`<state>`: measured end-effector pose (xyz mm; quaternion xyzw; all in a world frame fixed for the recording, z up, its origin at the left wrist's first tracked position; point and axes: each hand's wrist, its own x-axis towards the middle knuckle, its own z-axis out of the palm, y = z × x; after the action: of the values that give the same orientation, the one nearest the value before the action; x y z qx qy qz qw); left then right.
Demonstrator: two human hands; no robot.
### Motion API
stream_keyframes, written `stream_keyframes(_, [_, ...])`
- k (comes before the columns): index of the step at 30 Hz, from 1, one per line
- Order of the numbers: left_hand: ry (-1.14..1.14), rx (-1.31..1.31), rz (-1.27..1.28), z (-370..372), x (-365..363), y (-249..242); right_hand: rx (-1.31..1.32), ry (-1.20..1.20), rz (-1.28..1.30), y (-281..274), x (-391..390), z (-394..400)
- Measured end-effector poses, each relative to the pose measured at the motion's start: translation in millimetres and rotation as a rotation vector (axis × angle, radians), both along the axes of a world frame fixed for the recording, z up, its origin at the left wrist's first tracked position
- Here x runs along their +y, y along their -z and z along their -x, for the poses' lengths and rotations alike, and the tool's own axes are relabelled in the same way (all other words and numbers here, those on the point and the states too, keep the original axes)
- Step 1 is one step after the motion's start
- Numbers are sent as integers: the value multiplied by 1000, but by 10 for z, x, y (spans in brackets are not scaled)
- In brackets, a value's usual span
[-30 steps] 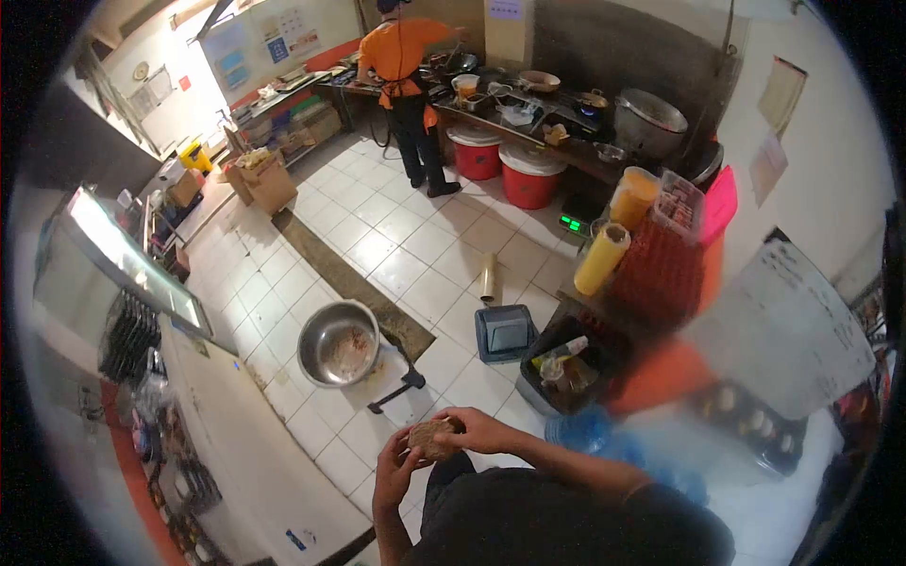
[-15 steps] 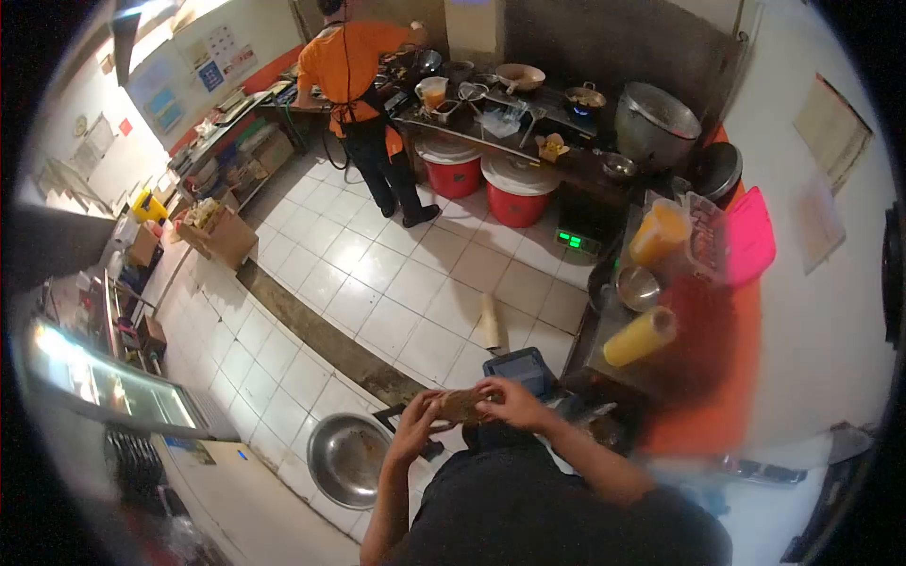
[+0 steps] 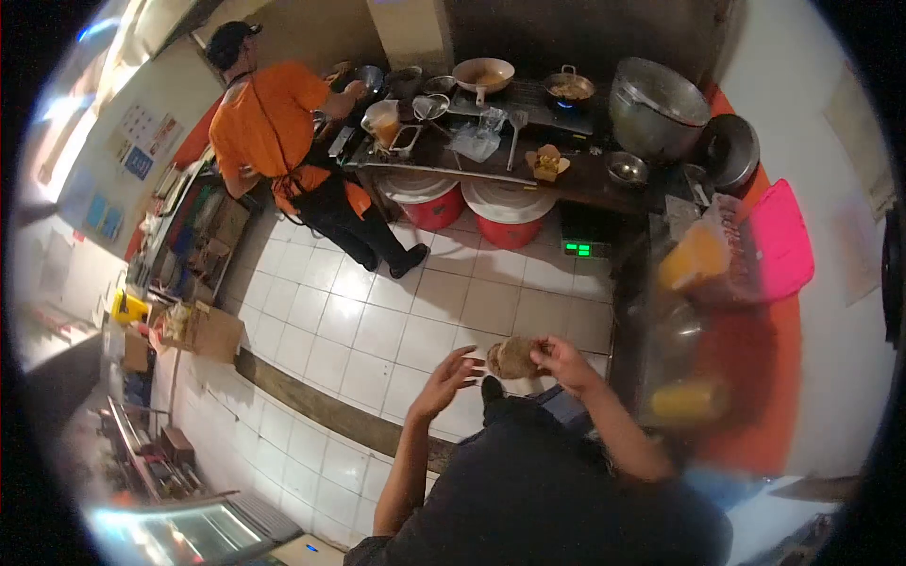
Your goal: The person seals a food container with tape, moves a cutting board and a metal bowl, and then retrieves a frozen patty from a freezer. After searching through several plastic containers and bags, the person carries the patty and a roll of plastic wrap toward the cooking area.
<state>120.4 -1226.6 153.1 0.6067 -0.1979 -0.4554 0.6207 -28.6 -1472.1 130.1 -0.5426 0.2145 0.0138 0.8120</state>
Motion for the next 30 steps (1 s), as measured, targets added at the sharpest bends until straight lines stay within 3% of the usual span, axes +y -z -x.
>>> stream_keyframes(3, [-236,-62,-62,-961,500,698,-1,52,-18,52,-383,-1015])
stream_keyframes(5, [-486,-88,-206,-1348,1197,1640,23,106,-9,53,-701,-1676])
stream_keyframes(6, [-462,-237,-578,-1480,1661,2164,16,153,-13,134,-877,-2027])
stream_keyframes(7, [-300,-467,-976,-1500,2031,2475,8,200,-16,217,-1075,-2383])
stream_keyframes(8, [109,-646,-936,-1432,2748,3089,26,202,-5,311,-1420,-3004])
stream_keyframes(9, [-1,-631,-1029,-1211,2733,2884,16,295,-28,409,-1612,-3400])
stream_keyframes(11, [32,-268,-1172,-1137,2676,2601,-2,420,-38,752,-2067,-4193])
stream_keyframes(15, [-93,222,-1028,-1564,2166,2215,194,548,-103,1119,-2746,-5453])
stream_keyframes(18, [-142,435,-939,-2237,1521,1859,135,624,-175,1613,-3330,-6283])
stream_keyframes(20, [-177,535,-920,-2679,1191,1634,217,683,-119,2265,-3776,-6903])
stream_keyframes(22, [-211,581,-922,-3076,904,1612,425,416,337,2589,-4257,-7430])
stream_keyframes(24, [-675,757,-716,-3108,1032,1647,408,419,322,2703,-4443,-7769])
stream_keyframes(26, [-755,601,-860,-3117,784,1427,336,480,301,2745,-4619,-8300])
stream_keyframes(27, [-798,631,-885,-3124,646,1327,265,440,516,3897,-4883,-8595])
stream_keyframes(29, [-820,706,-903,-3046,297,1229,286,346,489,4738,-5199,-8915])
stream_keyframes(30, [-806,779,-915,-2911,199,1144,318,279,477,4844,-5174,-9003])
